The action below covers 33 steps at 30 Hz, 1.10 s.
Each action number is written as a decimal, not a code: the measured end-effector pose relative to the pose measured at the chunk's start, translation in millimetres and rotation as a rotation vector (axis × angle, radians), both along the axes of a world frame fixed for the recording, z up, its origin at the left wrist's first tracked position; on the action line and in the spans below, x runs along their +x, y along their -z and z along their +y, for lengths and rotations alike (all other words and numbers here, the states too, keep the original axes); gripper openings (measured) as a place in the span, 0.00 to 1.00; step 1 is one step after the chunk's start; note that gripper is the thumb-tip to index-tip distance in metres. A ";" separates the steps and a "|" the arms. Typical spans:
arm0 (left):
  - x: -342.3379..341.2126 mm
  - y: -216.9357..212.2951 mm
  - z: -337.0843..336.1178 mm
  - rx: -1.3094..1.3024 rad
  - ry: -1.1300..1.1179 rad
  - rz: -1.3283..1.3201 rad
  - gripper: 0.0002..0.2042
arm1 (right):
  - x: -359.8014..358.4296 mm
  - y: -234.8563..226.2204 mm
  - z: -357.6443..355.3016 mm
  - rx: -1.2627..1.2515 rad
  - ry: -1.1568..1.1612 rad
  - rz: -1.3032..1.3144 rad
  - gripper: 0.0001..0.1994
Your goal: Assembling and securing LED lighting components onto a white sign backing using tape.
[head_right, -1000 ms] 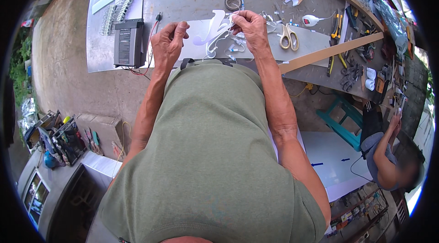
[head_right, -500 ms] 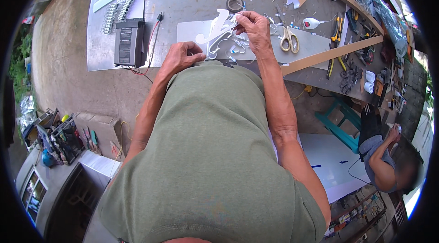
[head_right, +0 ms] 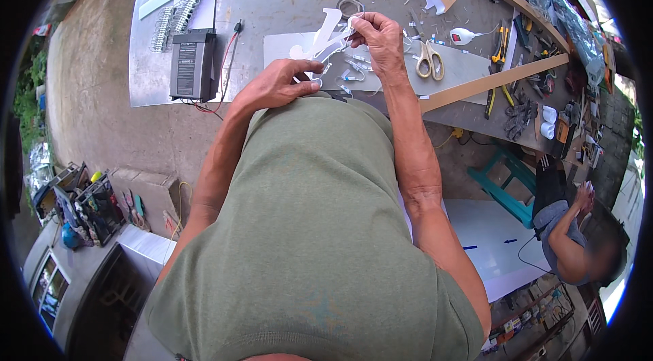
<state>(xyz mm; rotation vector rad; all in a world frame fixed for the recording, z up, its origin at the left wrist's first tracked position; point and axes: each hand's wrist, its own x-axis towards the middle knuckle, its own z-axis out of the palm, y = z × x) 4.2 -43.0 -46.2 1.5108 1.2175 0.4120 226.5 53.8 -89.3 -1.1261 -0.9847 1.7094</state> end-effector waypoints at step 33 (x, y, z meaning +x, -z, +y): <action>34.5 -11.2 24.8 -0.212 -0.262 -0.401 0.20 | -4.7 -30.1 17.5 0.092 0.075 -0.003 0.09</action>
